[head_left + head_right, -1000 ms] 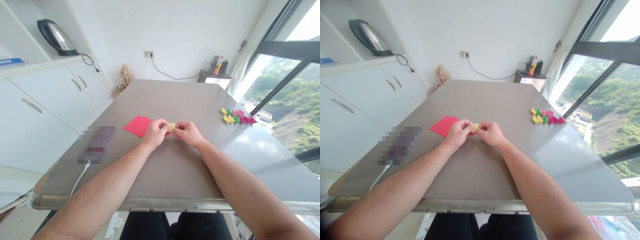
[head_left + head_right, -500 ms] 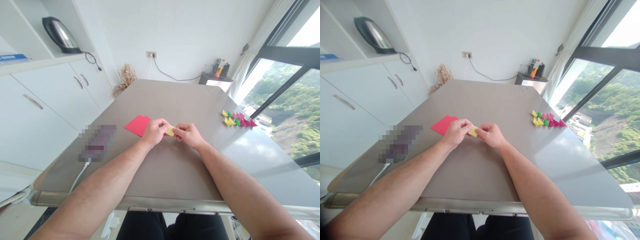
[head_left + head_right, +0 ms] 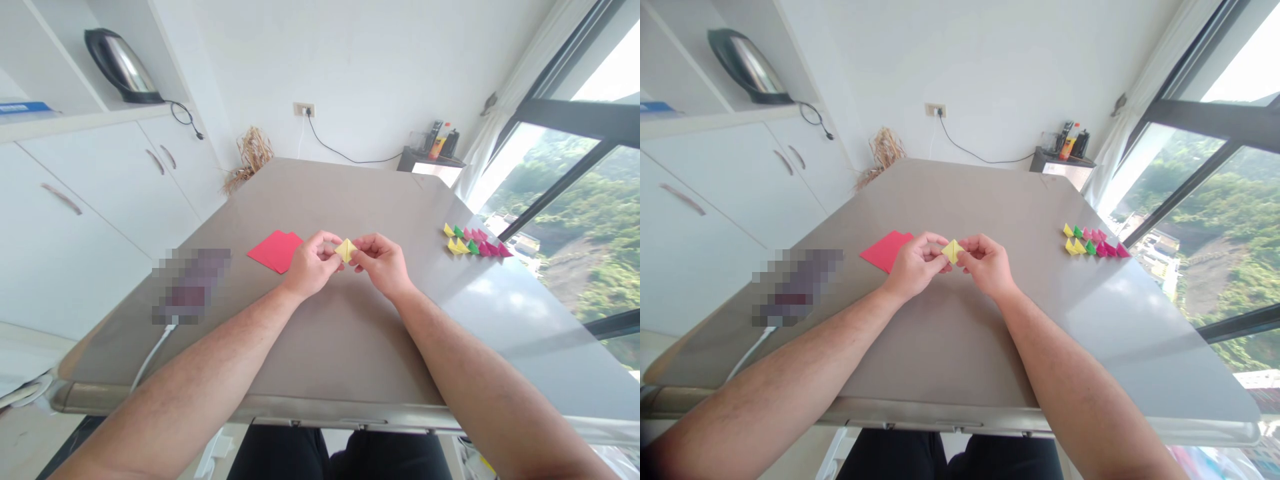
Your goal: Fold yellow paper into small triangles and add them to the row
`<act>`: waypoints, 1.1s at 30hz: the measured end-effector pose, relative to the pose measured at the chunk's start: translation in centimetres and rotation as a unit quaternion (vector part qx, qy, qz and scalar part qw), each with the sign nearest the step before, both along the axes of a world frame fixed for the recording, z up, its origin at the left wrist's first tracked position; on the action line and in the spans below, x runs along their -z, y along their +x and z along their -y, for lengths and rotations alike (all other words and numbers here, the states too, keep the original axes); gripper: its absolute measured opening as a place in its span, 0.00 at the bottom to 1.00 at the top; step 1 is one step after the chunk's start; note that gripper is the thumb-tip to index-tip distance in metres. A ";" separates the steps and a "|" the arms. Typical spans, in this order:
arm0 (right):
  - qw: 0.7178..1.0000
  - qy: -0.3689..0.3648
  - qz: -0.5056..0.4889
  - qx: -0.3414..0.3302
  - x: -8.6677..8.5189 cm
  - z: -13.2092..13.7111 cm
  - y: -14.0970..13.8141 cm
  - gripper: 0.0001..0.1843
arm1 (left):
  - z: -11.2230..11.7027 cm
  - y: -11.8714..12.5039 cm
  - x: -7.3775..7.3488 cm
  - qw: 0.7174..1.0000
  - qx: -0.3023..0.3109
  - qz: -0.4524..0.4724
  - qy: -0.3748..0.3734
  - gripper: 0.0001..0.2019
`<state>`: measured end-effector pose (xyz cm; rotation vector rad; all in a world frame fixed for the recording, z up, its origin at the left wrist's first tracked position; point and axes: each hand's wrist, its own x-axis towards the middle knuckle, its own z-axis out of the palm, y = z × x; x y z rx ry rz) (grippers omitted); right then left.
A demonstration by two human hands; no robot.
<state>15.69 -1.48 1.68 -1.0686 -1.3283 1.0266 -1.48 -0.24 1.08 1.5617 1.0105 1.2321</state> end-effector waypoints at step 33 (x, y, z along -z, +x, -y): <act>0.999 0.010 -0.034 -0.041 -0.2 0.2 0.2 0.04 | 1.0 1.0 -0.9 0.991 0.000 0.128 -0.046 0.08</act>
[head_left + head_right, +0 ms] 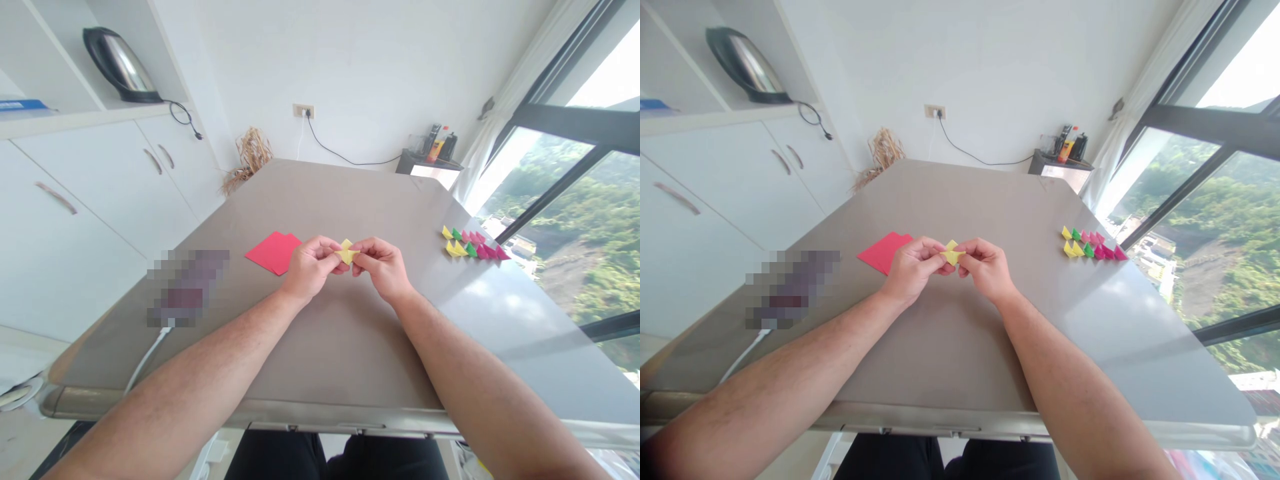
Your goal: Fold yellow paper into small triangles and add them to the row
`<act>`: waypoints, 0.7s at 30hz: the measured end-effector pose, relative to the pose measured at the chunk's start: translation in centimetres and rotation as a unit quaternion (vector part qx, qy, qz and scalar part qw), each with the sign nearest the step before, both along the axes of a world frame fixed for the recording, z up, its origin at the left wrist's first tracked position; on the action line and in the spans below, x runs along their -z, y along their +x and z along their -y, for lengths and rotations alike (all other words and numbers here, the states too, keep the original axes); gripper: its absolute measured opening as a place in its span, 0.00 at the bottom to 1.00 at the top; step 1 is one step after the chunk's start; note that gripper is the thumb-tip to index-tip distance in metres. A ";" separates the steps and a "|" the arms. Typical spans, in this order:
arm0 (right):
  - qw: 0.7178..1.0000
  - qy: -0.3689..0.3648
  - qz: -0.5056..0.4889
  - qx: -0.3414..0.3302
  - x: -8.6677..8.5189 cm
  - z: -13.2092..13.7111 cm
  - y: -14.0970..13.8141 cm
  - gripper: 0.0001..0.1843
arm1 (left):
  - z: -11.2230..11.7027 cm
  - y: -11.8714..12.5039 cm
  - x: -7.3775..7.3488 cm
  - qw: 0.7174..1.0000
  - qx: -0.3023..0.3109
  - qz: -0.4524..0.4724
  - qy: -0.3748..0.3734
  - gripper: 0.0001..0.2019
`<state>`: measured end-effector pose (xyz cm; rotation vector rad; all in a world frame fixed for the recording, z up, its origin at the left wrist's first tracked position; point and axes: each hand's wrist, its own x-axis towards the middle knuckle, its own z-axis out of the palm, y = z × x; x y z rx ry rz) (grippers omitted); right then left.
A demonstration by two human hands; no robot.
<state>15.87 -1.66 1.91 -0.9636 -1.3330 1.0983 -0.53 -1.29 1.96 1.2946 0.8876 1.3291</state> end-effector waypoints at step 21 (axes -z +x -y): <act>0.999 0.026 0.019 -0.001 0.0 0.1 -0.1 0.03 | -0.3 -0.1 0.7 0.999 -0.023 -0.023 0.015 0.05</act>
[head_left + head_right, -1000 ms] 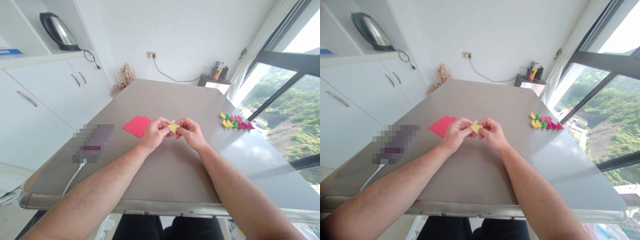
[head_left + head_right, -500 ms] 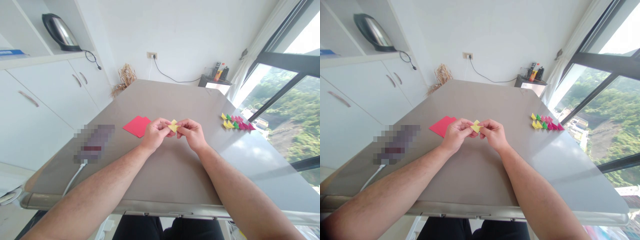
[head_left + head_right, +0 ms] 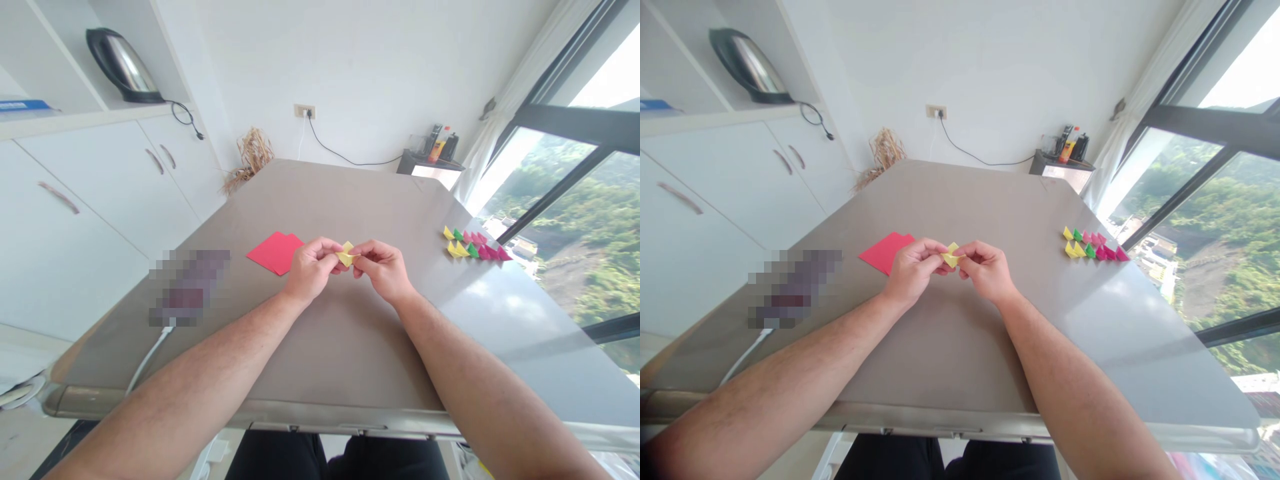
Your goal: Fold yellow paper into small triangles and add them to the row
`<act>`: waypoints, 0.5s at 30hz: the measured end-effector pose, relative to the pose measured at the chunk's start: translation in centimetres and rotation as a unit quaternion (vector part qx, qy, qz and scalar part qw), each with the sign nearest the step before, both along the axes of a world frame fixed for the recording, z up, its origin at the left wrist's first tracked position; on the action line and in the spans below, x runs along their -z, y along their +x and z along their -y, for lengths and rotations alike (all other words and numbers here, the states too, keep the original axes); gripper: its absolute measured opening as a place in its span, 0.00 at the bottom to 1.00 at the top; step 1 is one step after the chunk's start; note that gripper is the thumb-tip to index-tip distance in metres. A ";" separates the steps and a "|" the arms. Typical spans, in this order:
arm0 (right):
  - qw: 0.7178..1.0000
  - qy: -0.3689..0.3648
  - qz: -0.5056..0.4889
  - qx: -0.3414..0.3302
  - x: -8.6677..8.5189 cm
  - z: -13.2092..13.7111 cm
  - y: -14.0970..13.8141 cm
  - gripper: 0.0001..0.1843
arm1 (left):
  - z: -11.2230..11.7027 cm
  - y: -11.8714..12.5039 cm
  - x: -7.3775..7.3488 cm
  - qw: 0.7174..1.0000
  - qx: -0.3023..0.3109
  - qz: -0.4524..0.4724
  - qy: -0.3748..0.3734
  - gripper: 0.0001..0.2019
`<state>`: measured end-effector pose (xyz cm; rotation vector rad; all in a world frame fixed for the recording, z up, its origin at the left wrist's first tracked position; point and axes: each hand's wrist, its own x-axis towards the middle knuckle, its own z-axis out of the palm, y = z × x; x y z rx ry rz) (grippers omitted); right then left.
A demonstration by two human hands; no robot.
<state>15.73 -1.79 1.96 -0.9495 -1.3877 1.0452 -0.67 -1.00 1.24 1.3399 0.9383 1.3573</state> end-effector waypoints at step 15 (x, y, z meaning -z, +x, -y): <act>1.000 -0.004 -0.023 -0.003 0.0 0.0 -0.1 0.01 | 0.5 0.5 -0.7 0.996 -0.013 0.068 -0.056 0.02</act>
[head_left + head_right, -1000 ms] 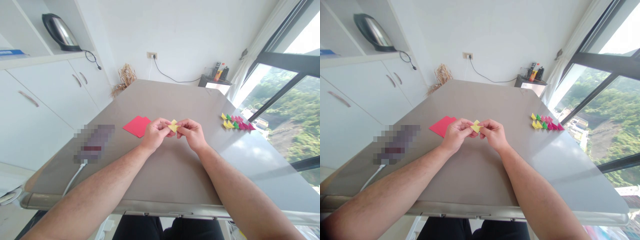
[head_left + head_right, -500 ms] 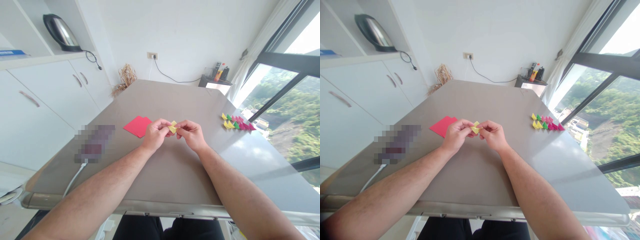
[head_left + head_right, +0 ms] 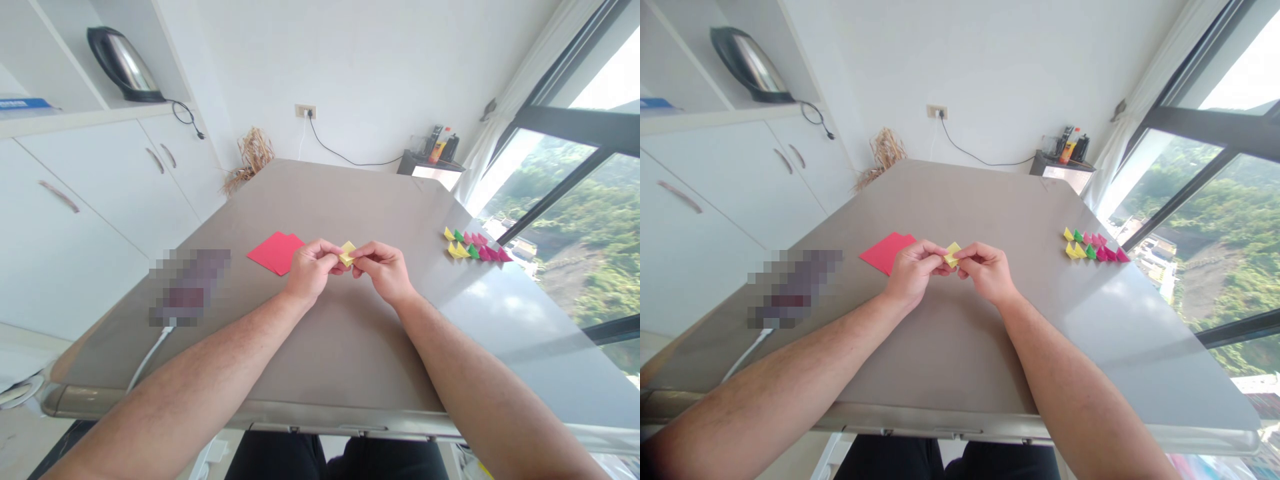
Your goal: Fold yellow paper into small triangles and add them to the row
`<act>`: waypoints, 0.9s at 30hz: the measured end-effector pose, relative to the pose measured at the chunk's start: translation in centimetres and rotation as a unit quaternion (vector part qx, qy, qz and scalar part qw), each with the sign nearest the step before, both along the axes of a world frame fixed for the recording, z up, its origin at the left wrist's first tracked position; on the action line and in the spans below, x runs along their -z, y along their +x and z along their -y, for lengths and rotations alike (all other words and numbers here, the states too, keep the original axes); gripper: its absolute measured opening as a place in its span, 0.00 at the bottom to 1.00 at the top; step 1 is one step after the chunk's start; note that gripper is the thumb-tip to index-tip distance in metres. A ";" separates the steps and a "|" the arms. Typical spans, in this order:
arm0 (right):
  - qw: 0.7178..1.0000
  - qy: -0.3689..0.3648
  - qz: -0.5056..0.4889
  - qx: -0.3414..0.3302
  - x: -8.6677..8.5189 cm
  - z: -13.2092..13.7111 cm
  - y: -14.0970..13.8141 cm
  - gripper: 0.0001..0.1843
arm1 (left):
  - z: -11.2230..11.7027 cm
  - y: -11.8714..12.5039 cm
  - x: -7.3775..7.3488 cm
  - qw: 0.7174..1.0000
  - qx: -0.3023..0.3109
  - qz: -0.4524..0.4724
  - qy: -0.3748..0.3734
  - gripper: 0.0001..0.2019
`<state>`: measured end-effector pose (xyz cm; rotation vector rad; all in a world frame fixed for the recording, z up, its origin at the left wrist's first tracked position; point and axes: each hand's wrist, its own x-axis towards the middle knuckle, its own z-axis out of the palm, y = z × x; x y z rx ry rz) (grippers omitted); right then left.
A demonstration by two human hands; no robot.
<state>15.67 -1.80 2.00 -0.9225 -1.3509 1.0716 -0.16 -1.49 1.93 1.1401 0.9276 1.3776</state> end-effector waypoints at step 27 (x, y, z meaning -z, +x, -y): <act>0.999 0.021 0.038 0.011 0.5 -0.2 0.2 0.02 | -0.2 -0.1 0.2 0.999 0.035 -0.005 -0.037 0.16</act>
